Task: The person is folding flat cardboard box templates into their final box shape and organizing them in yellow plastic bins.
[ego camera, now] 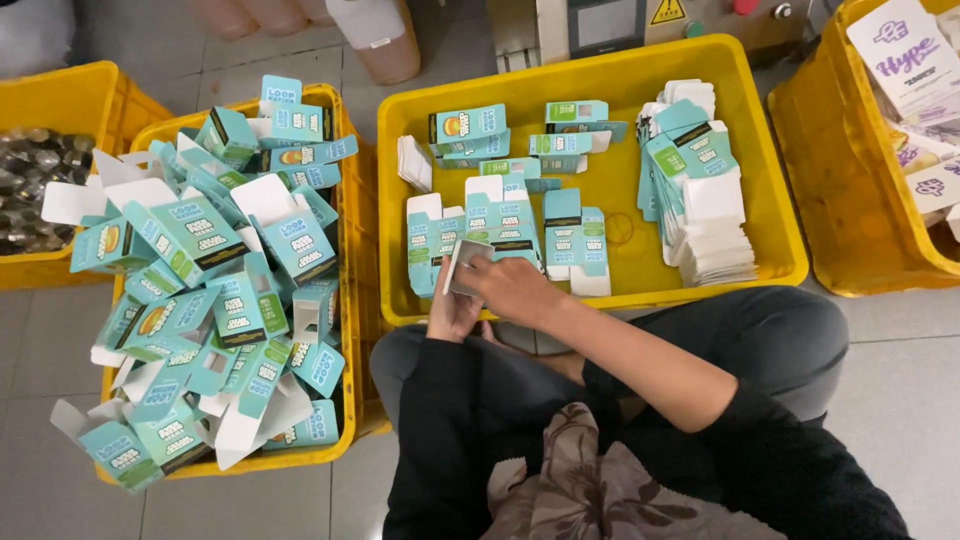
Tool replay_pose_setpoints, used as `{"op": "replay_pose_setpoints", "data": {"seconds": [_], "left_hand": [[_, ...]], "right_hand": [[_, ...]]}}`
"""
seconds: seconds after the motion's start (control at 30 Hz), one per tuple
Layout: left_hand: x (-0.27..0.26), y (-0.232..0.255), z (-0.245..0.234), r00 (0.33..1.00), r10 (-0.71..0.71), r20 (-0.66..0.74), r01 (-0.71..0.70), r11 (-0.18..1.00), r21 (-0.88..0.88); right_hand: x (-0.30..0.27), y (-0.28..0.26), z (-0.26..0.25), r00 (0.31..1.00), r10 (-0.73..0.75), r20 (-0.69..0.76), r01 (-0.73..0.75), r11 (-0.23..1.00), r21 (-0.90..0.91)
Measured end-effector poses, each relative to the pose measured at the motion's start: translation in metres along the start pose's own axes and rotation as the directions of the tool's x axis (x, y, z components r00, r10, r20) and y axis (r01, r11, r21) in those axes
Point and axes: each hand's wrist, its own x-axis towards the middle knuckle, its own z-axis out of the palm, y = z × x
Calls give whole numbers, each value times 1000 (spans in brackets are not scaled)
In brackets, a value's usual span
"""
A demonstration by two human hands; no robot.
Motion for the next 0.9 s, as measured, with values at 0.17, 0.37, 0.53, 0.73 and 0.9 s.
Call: {"op": "replay_pose_setpoints", "data": {"seconds": [0.17, 0.37, 0.53, 0.73, 0.9], "left_hand": [[-2, 7, 8, 1000, -20, -14, 20, 1000, -6], [-12, 6, 19, 1000, -21, 2, 21, 1000, 20], [-22, 8, 31, 998, -32, 48, 29, 998, 63], [-37, 13, 42, 998, -29, 64, 27, 999, 43], [-5, 11, -4, 999, -45, -14, 45, 999, 23]], "right_hand": [[2, 1, -1, 993, 110, 45, -110, 994, 1], [5, 3, 10, 994, 99, -35, -104, 975, -199], [10, 2, 30, 983, 184, 9, -181, 972, -148], [17, -24, -1, 961, 274, 28, -273, 961, -45], [-4, -38, 4, 955, 284, 89, -297, 930, 218]]}}
